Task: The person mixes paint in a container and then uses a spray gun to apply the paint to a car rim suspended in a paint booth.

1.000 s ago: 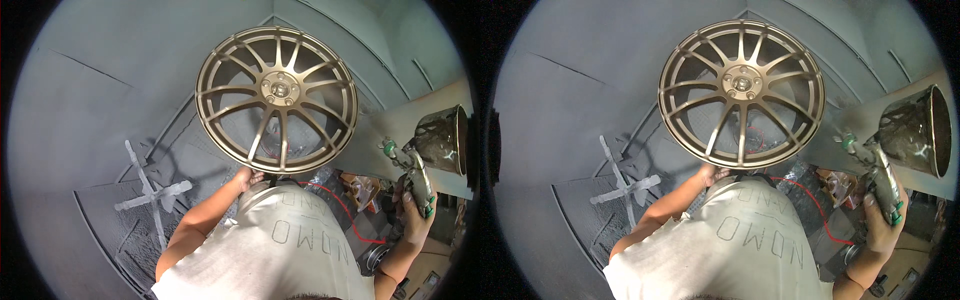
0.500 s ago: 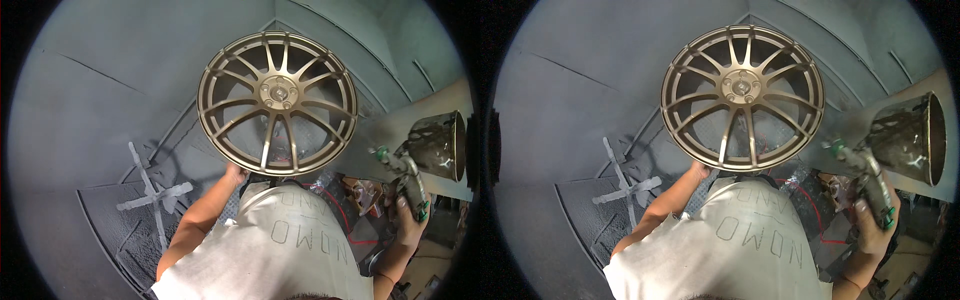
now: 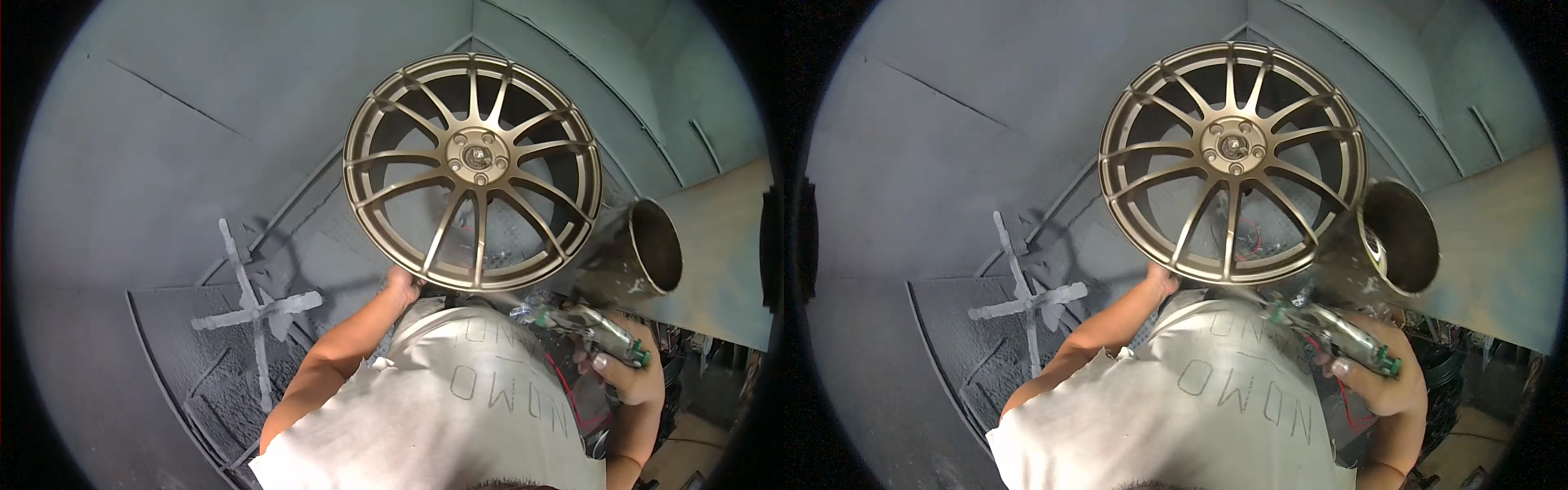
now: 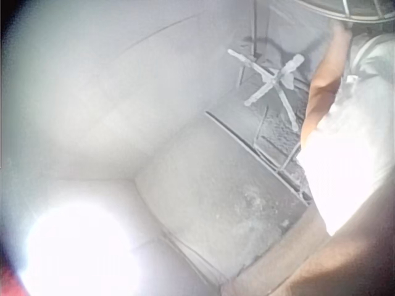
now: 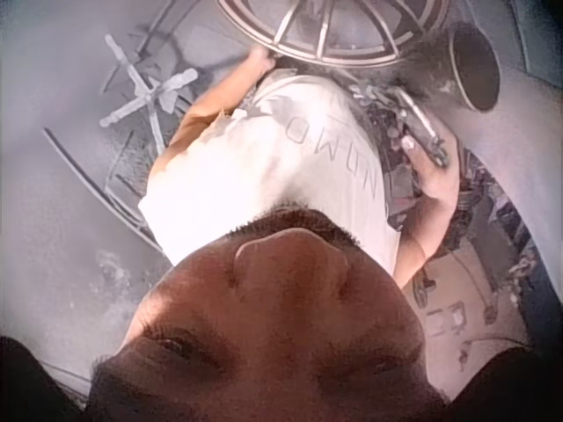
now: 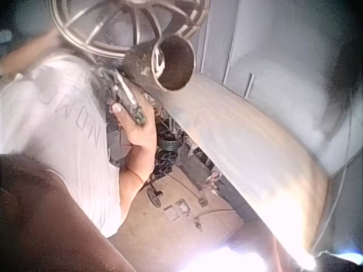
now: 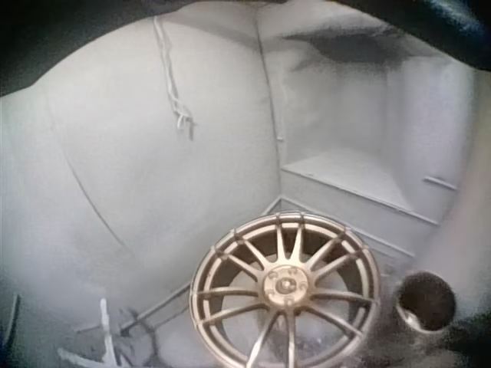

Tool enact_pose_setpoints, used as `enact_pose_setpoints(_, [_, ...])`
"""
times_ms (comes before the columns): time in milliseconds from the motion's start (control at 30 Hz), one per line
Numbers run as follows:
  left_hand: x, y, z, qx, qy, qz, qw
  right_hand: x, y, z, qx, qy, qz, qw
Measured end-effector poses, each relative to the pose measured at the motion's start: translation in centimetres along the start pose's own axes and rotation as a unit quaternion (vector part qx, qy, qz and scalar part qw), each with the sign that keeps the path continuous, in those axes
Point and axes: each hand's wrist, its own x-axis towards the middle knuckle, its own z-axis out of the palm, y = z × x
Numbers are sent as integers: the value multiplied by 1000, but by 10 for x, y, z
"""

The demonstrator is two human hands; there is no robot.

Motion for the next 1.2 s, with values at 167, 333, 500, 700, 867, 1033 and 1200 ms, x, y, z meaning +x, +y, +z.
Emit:
enact_pose_setpoints(167, [-5, -13, 4, 9, -3, 13, 1000, 38, -10, 17, 7, -11, -106, 994])
enact_pose_setpoints(333, [-17, -19, 13, 22, 3, 19, 1000, 60, -24, 13, -15, 127, -168, 977])
enact_pose_setpoints(500, [-16, -8, 3, 54, -3, 13, 998, 64, -42, -7, -57, 206, -221, 952])
enact_pose_setpoints(700, [23, 57, -8, 74, -117, 2, 990, 77, -70, -19, -54, 180, -204, 961])
enact_pose_setpoints(867, [61, 106, -1, 107, -159, -12, 981, 89, -73, -6, -28, 169, -204, 964])
enact_pose_setpoints(1033, [65, 108, 11, 118, -186, -24, 975, 107, -78, 7, -70, 169, -184, 966])
enact_pose_setpoints(1200, [61, 96, 12, 116, -183, -32, 976, 106, -80, 13, -102, 200, -196, 954])
